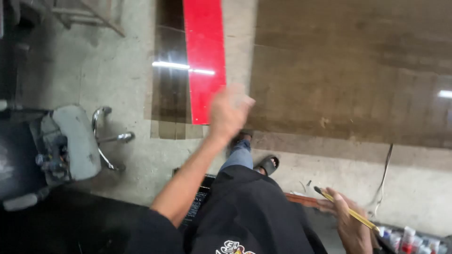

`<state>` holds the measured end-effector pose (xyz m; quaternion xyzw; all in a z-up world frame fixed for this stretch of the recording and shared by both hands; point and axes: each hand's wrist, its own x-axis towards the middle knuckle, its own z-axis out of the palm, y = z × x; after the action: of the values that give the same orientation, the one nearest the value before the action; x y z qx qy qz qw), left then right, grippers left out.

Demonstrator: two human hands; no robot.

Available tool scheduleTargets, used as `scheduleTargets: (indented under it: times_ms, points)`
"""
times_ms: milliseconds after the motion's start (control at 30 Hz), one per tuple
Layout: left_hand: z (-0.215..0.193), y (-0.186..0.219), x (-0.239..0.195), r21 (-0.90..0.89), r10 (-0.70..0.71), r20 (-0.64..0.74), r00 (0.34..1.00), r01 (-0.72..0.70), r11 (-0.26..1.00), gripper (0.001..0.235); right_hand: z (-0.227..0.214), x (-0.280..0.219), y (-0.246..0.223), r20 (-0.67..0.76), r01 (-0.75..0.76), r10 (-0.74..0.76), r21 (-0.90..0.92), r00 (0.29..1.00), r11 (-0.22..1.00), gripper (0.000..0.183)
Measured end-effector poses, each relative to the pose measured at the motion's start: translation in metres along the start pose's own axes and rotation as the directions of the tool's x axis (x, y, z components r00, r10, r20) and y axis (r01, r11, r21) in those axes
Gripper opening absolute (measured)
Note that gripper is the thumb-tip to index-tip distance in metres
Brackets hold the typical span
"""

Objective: Measuring, marking, and scoring a large glass sheet using a straightedge and a glass cutter on a workshop table.

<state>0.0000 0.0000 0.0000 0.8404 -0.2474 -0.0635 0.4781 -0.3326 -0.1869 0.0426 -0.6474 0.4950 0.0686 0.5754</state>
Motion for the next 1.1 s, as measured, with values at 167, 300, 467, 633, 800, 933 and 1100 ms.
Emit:
scheduleTargets:
  times_ms: [167, 300, 467, 633, 800, 933, 1100]
  points:
    - [-0.028, -0.1, 0.047, 0.519, -0.632, -0.356, 0.688, 0.708, 0.479, 0.131, -0.002, 0.028, -0.015, 0.039, -0.132, 0.127, 0.186, 0.991, 0.974, 0.049]
    - [-0.005, -0.12, 0.06, 0.635, -0.715, -0.323, 0.62, 0.702, 0.322, 0.143, 0.003, 0.038, -0.035, 0.073, -0.124, 0.108, 0.288, 0.992, 0.95, 0.044]
    - [0.008, -0.133, 0.063, 0.636, -0.552, -0.443, 0.706, 0.681, 0.362, 0.146, 0.003, 0.049, -0.024, 0.073, -0.062, 0.044, 0.263, 0.996, 0.963, 0.041]
    - [-0.019, -0.129, 0.074, 0.589, -0.565, -0.439, 0.699, 0.698, 0.406, 0.129, 0.015, 0.028, -0.061, 0.017, -0.127, 0.126, 0.151, 0.992, 0.98, 0.047]
    - [-0.049, -0.117, 0.088, 0.268, -0.653, -0.379, 0.656, 0.753, 0.601, 0.051, 0.01, 0.03, -0.041, 0.042, -0.102, 0.099, 0.077, 0.994, 0.992, 0.051]
    - [-0.038, -0.066, 0.066, 0.143, -0.594, -0.333, 0.733, 0.661, 0.736, 0.046, 0.007, 0.024, -0.032, 0.04, -0.126, 0.123, 0.095, 0.992, 0.987, 0.049]
    - [0.016, -0.061, 0.028, -0.005, -0.55, -0.245, 0.799, 0.566, 0.824, 0.039, 0.011, 0.024, -0.009, 0.025, -0.075, 0.072, 0.197, 0.997, 0.978, 0.044]
